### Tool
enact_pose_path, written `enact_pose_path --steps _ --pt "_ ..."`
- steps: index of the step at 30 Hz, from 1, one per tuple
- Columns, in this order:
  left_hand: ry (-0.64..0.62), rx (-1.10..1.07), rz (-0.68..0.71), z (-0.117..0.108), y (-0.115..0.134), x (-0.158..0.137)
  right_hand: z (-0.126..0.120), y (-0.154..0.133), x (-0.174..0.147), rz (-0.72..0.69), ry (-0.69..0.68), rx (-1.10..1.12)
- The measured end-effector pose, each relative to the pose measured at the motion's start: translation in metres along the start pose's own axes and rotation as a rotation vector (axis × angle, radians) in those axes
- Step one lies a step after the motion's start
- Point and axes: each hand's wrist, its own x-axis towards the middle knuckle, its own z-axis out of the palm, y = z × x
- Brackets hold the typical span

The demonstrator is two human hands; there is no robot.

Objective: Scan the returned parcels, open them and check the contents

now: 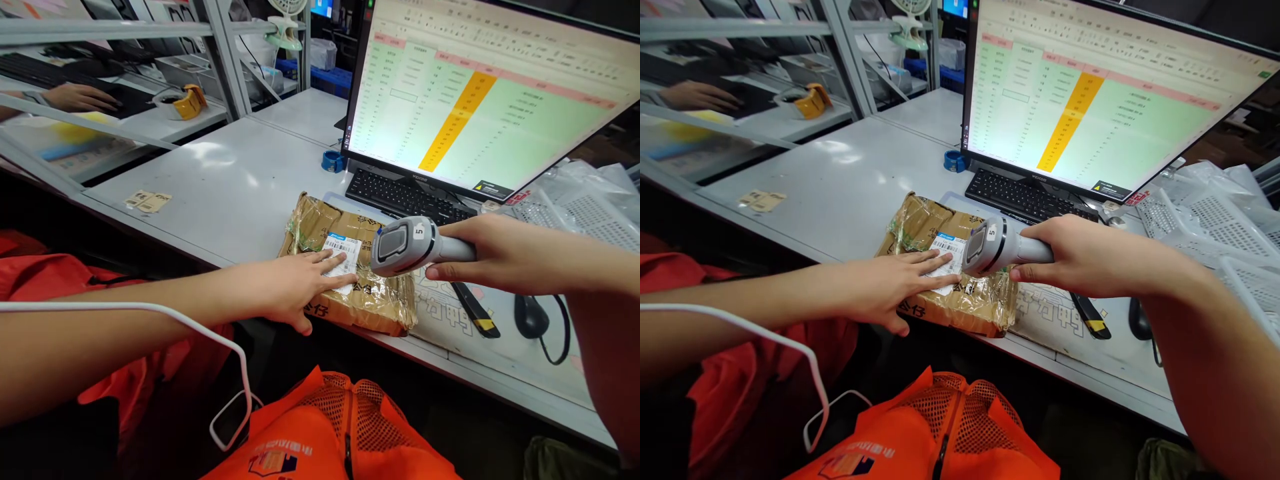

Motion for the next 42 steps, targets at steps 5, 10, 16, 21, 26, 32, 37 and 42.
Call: enact_pose_path --steps 5,10,16,21,26,32,37,42 --pt "0.237 0.159 -0.033 0.032 0.015 -0.013 0.004 0.012 -0.010 0.038 -0.018 0.030" --pt "0.509 0.273 -0.024 0.064 0.037 -0.030 0.033 0.007 -0.009 0.054 0.196 0.046" --pt "0.730 0.239 0.048 0.090 0.045 -0.025 0.093 -0.020 0.028 0.126 0.563 -0.141" --pt "0.911 0.144 0.045 0.102 0.044 -0.016 0.108 -0.016 0.061 0.264 0.551 -0.308" --pt "1.009 0.120 -0.034 0.117 0.039 0.001 0.107 -0.002 0.081 0.349 0.459 -0.333" --pt "1.051 0.101 -0.048 0.104 0.043 0.005 0.112 0.012 0.091 0.340 0.440 -0.301" --pt "0.876 0.124 -0.117 0.064 0.076 0.004 0.114 0.018 0.097 0.340 0.463 -0.329" --pt "1.003 0.021 -0.054 0.081 0.094 0.027 0.111 0.018 0.098 0.350 0.452 -0.319"
